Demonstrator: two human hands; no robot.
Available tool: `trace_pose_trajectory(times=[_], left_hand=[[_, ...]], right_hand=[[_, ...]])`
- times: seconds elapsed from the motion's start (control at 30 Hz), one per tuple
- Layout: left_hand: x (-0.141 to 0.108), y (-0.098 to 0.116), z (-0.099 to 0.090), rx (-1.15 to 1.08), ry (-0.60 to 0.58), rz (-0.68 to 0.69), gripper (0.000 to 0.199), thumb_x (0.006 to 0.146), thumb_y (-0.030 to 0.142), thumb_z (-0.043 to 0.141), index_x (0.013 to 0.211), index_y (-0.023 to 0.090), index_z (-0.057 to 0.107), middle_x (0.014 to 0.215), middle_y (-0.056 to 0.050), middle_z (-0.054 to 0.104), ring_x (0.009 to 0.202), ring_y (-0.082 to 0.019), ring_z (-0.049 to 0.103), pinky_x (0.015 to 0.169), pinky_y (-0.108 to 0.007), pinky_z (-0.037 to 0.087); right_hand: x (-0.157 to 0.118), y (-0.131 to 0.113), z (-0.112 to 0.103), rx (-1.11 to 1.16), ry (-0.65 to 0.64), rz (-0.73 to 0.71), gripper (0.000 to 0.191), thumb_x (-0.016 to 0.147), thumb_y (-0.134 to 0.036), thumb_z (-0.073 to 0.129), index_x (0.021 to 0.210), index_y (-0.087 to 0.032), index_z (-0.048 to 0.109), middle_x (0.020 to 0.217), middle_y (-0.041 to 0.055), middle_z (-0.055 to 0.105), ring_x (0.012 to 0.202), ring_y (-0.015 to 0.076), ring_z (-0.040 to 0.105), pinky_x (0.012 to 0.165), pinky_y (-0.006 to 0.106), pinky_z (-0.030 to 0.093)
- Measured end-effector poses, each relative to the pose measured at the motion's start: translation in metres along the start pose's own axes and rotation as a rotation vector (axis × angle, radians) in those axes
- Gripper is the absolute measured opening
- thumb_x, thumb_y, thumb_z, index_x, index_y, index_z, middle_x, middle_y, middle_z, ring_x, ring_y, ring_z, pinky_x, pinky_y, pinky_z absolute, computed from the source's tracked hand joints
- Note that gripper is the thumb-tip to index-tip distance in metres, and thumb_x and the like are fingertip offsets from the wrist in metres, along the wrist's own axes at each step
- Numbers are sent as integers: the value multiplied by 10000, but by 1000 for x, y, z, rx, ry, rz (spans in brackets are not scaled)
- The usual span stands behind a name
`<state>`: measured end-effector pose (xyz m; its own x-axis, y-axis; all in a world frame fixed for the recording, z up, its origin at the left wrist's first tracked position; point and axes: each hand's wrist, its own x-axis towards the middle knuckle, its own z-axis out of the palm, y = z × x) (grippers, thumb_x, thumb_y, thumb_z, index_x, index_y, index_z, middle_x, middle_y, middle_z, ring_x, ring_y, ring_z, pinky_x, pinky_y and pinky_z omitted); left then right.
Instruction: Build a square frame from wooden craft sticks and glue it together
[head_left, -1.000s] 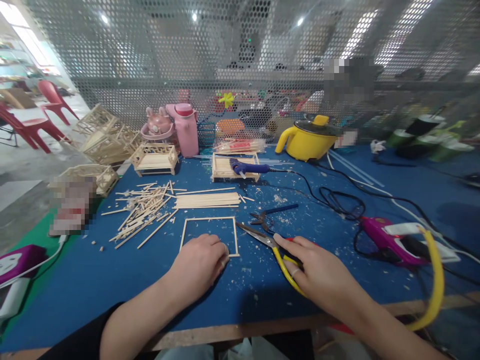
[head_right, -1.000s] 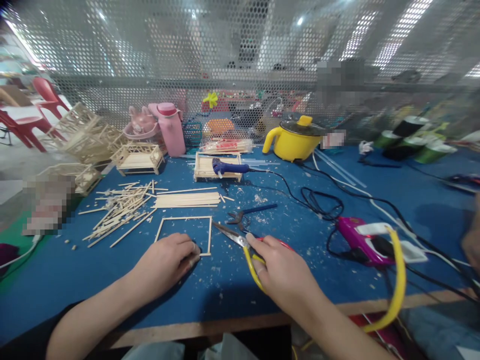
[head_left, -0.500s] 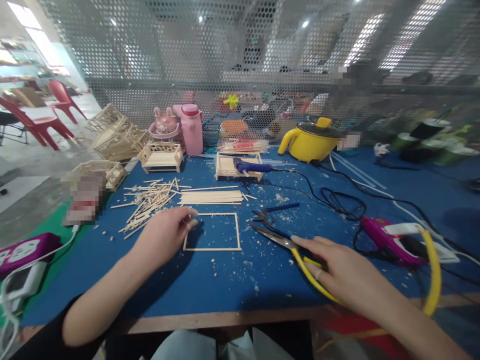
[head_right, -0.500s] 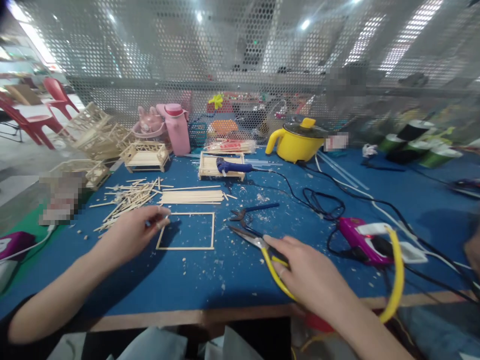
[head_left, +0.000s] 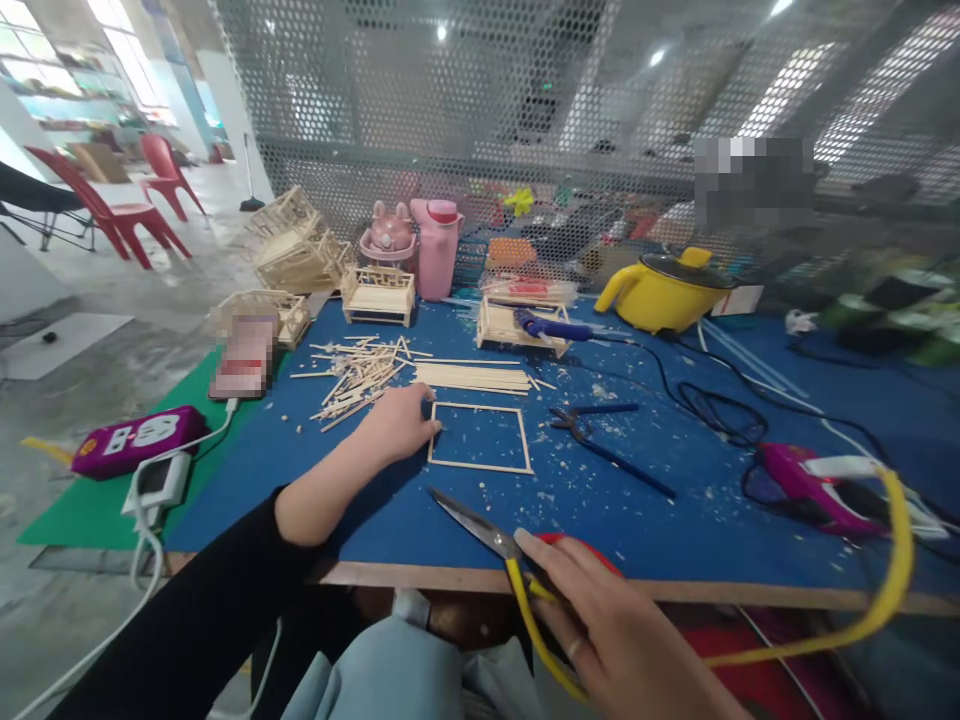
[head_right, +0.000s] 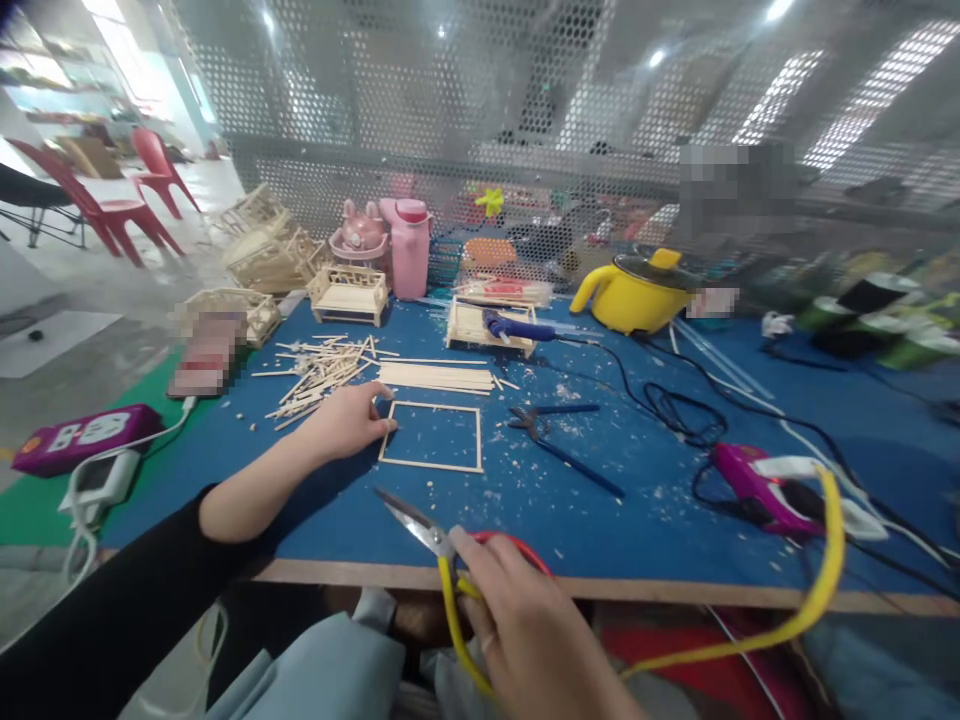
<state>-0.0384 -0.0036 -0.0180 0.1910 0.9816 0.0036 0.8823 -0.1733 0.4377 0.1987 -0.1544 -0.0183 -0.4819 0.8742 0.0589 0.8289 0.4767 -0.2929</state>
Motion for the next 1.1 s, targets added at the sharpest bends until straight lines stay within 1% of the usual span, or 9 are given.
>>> trace_pose_trajectory(times=[0.13,0.2,0.3,0.37,0.57,0.73,0.87,1.0,1.1], left_hand=[[2,-2,3,-68,26,-5,443,692,344,629,1088,154,567,855,-77,683,844,-224,635,766,-306,469],[3,-2,4,-109,30,4,413,708,310,610,1085,146,571,875,-85,685,856,-217,637,778,-297,469],[4,-2,3,-150,35,-7,344,761,255,534,1082,135,575,878,-95,690,859,-202,643,792,-289,467],[4,-1,3,-155,32,-21,331,775,235,510,1081,128,577,869,-100,693,855,-200,646,795,-290,469],[2,1,2,-124,36,-12,325,787,208,486,1086,122,580,864,-107,695,847,-199,649,800,-285,473],[5,-3,4,-54,88,-31,316,782,183,467,1067,136,597,941,-121,691,905,-214,641,823,-288,466],[6,-6,3,-57,107,-35,307,791,165,436,1047,133,602,924,-132,690,883,-227,647,791,-298,475],[6,-6,2,-70,107,-43,310,781,141,433,1039,120,605,908,-149,688,879,-238,649,775,-309,478],[7,-7,3,-83,102,-44,296,783,133,430,1021,115,605,864,-146,691,831,-226,659,745,-299,483]], right_hand=[[3,-8,2,-123,62,31,445,848,-187,352,1264,-172,507,1056,131,638,826,222,666,660,337,579],[2,-11,5,-177,95,51,428,858,-220,362,1256,-180,513,1048,133,640,805,229,669,618,332,579],[2,-18,12,-188,98,94,420,867,-227,355,1256,-196,509,1063,125,636,804,217,672,597,306,575],[6,-24,16,-164,86,130,423,873,-223,343,1264,-197,500,1065,121,633,826,211,669,622,300,574],[17,-40,19,-92,21,232,437,885,-239,307,1262,-146,507,1079,143,620,886,226,652,714,344,562],[12,-42,14,-75,-21,302,450,884,-244,311,1286,-161,496,1135,136,601,977,235,626,778,352,544],[10,-44,12,-58,-33,343,454,870,-244,338,1288,-174,501,1149,132,600,1006,248,612,790,365,536],[20,-52,19,-12,-22,377,457,869,-222,332,1292,-162,495,1148,130,596,1020,238,600,851,373,506],[23,-56,24,3,1,400,453,869,-229,343,1292,-175,494,1147,124,596,1026,237,595,855,373,500]])
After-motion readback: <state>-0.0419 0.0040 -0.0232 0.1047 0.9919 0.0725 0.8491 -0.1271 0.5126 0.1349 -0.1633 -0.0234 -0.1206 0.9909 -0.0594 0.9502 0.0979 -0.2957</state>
